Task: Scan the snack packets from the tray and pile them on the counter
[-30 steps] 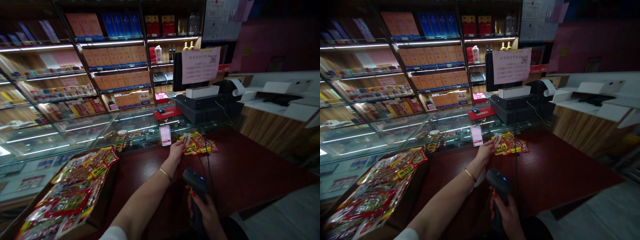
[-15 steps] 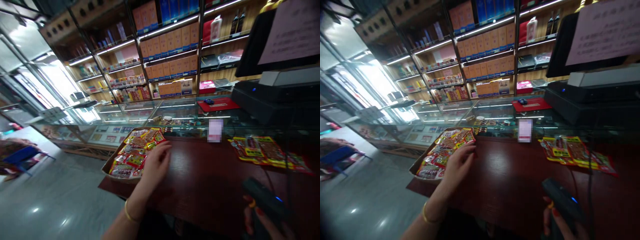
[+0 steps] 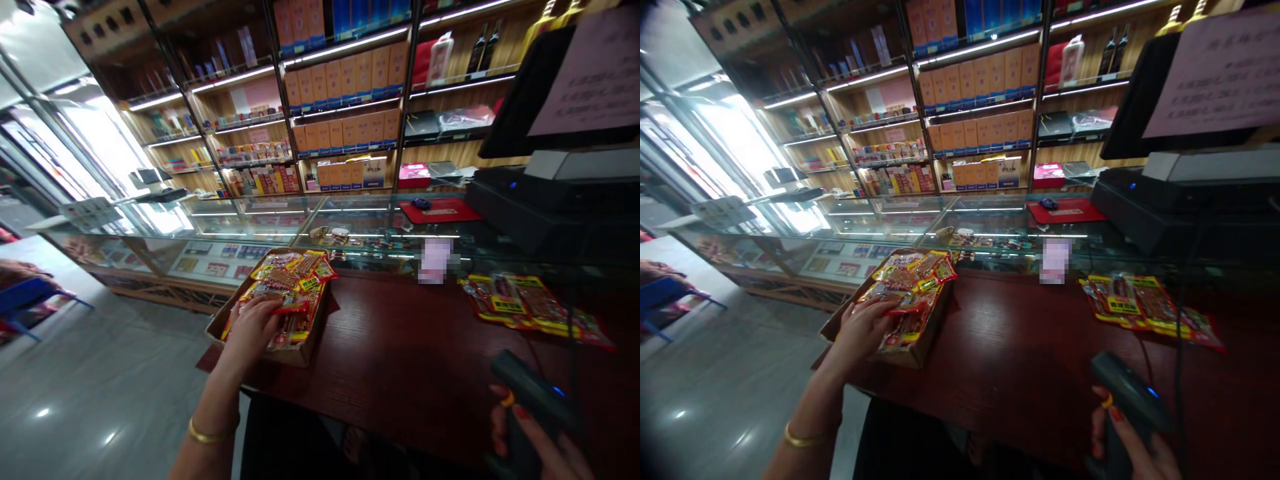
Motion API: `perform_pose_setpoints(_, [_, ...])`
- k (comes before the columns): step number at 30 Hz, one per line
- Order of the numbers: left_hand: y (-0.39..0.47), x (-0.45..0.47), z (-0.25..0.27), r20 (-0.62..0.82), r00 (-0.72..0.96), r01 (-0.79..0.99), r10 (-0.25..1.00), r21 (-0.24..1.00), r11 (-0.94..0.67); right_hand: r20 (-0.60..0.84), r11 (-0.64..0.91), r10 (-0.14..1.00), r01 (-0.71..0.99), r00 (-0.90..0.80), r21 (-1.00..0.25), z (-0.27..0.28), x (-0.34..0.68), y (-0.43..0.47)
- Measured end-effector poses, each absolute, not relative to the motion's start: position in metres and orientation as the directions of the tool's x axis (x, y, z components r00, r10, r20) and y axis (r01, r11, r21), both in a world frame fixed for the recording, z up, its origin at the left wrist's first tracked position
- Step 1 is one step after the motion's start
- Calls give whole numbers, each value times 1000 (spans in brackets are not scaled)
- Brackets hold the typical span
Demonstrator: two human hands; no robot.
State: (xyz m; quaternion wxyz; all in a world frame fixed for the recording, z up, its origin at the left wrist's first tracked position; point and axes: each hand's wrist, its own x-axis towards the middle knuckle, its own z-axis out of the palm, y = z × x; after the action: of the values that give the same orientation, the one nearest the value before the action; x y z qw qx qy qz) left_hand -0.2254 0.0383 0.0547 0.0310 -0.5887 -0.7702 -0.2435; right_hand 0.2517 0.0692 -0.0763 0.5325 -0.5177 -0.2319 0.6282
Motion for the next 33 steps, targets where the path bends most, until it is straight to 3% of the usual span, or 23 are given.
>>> perform_pose_setpoints(3, [43,-194,65,417,-399,747,816,665,25,-363,-287,923,-399,128,-871,-73,247,72])
perform_pose_setpoints(6, [64,-136,62,236,-357,212,904,963,-168,-320,-257,940,-368,122,-894,-78,245,73])
perform_pose_setpoints(9, [107,-73,41,-9,-108,-273,994,962,-21,-263,-207,957,-339,127,-918,-78,243,68])
perform_pose_setpoints(11, [138,-43,25,-163,31,-417,986,894,161,-221,-157,963,-341,156,-927,-73,238,64])
perform_pose_setpoints(14, [171,-24,3,-315,261,-495,912,768,407,-211,-131,956,-348,203,-928,-66,231,59])
perform_pose_setpoints(18, [181,-34,-16,-317,456,-567,831,617,546,-171,-135,972,-210,163,-968,-61,227,55])
perform_pose_setpoints(21, [178,-44,-25,-345,439,-558,830,620,552,-127,-130,991,55,43,-990,-57,223,49])
perform_pose_setpoints(25, [178,-43,-28,-338,300,-559,892,695,451,-109,-110,994,346,23,-932,-49,211,35])
perform_pose_setpoints(28, [182,-37,-29,-264,189,-562,946,761,324,-149,-132,989,410,-9,-902,-43,203,26])
perform_pose_setpoints(33, [185,-33,-31,-261,115,-549,958,788,280,-139,-152,988,452,62,-879,-39,203,21])
